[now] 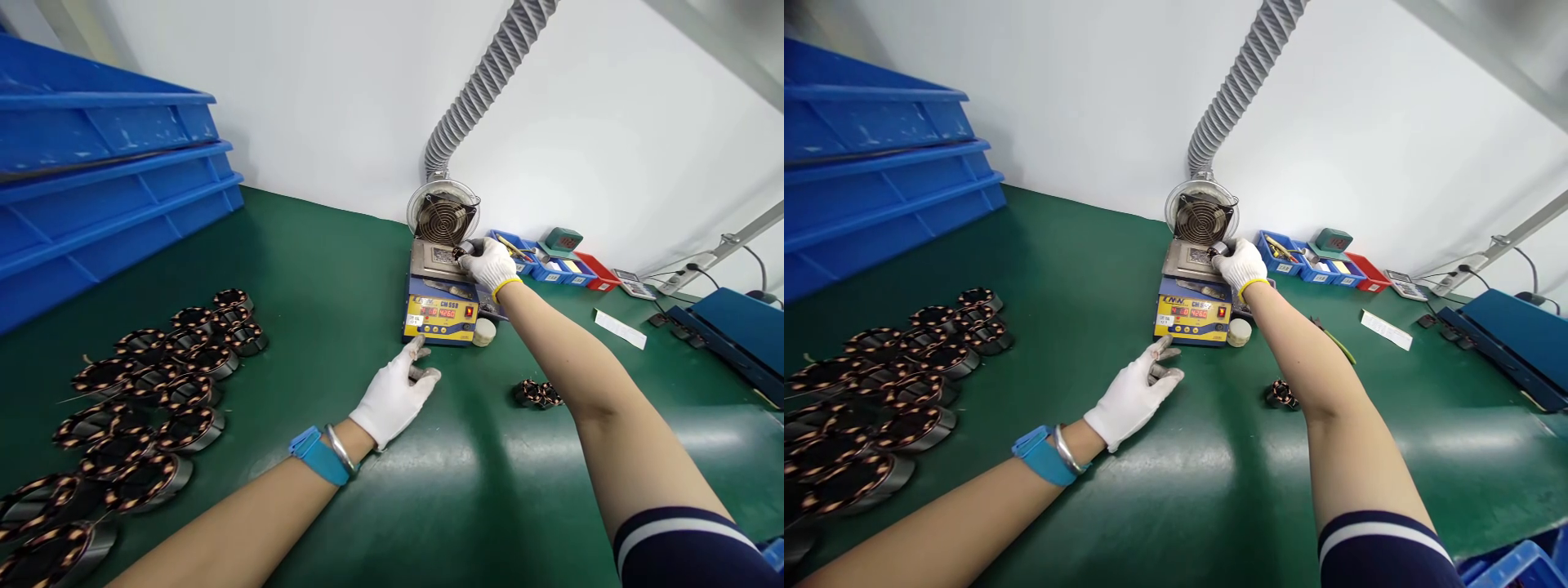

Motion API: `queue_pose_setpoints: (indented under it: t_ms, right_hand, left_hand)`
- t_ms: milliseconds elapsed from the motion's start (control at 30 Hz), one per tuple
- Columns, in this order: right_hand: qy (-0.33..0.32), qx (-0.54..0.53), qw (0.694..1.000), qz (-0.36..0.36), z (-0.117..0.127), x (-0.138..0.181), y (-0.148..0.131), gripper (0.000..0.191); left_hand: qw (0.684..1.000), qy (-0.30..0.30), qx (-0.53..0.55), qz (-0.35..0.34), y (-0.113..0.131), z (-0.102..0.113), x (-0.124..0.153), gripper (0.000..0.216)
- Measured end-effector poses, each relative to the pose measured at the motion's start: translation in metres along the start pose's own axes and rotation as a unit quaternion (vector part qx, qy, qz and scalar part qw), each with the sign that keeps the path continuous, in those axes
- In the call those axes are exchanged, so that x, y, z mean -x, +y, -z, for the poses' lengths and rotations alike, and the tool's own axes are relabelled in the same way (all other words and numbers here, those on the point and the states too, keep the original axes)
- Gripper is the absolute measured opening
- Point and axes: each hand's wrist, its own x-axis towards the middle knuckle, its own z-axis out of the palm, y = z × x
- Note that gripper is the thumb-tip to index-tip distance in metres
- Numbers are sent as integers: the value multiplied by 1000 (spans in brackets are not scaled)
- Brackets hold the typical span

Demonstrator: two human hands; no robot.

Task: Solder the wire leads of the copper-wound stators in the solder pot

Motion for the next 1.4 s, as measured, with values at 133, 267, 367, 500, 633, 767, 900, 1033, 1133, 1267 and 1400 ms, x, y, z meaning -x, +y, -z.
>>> queue_pose_setpoints:
  t_ms: [133,267,367,500,633,767,900,1033,1133,1267,1400]
  right_hand:
    - [9,-6,1000,-4,5,-2,-3,37]
    - [6,-3,1000,5,5,-1,-4,37]
    - [1,5,1000,5,2,2,-4,40]
    - [5,-28,1000,-3,5,4,-5,38]
    - [9,-124,992,-9,21,9,-5,32]
    - [-47,-316,945,-73,44,32,5,31]
    - [-90,-426,889,-142,83,78,39,39]
    - [-91,-328,921,-189,132,134,98,36]
    - [-113,-194,937,-267,157,176,142,32]
    - [-201,-12,929,-309,160,217,181,30]
    - [-284,106,930,-209,151,224,190,36]
  left_hand:
    - [1000,-2,-1,-1,-2,0,0,64]
    - [1000,-1,-1,0,-3,-1,-1,64]
    - [1000,-1,0,0,-3,-1,-1,63]
    - [1000,-3,4,0,-2,0,0,64]
    - [1000,0,4,-2,-5,0,-1,64]
    - [1000,4,7,-9,-9,-1,-4,64]
    - [1000,1,7,-5,-10,0,-4,68]
    - [1000,11,-20,-3,-7,4,-3,70]
    - [996,30,-79,7,-3,7,-4,65]
    - [981,64,-181,0,0,8,-4,57]
    - [953,104,-277,-59,-2,10,2,53]
